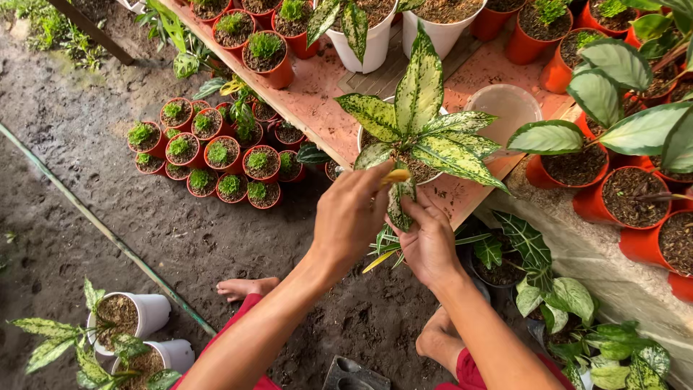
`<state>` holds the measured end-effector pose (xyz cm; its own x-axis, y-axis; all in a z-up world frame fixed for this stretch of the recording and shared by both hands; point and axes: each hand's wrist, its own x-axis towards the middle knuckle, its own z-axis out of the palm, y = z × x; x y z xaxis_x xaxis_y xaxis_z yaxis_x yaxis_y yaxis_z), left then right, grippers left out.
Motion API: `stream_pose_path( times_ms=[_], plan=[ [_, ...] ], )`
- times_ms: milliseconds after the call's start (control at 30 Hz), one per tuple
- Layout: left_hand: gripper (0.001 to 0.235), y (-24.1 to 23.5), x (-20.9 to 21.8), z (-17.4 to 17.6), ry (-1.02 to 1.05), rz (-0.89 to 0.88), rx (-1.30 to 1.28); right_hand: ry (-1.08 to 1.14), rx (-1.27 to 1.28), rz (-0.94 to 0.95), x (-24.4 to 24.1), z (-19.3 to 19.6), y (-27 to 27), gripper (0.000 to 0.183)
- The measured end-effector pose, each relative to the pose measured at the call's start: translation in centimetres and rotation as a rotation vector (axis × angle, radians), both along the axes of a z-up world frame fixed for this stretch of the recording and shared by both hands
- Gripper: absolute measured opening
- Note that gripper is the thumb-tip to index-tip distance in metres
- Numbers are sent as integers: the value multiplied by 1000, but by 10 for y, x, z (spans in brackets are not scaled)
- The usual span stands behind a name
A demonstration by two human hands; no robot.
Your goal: The person wipes the leaves of a potted Aglaonema plant using a small yellow sponge. They hold the plant steady with one hand while wiping individual leaves with the other, occasionally dipping the sponge into a container of water to re-wet it.
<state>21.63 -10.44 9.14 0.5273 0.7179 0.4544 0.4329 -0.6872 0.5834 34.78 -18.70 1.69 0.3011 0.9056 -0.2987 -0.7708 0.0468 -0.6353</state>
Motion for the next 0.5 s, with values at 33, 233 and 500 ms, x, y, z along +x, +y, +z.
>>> stream_pose_path(
  times_ms=[33,233,500],
  plan=[
    [31,4,5,-2,20,-7,62,13,-10,2,1,1,2,29],
    [46,11,15,-22,206,-66,239,52,-80,-6,-1,18,1,40],
    [54,0,7,-27,182,-128,195,69,-104,-19,-1,31,0,32]
  ],
)
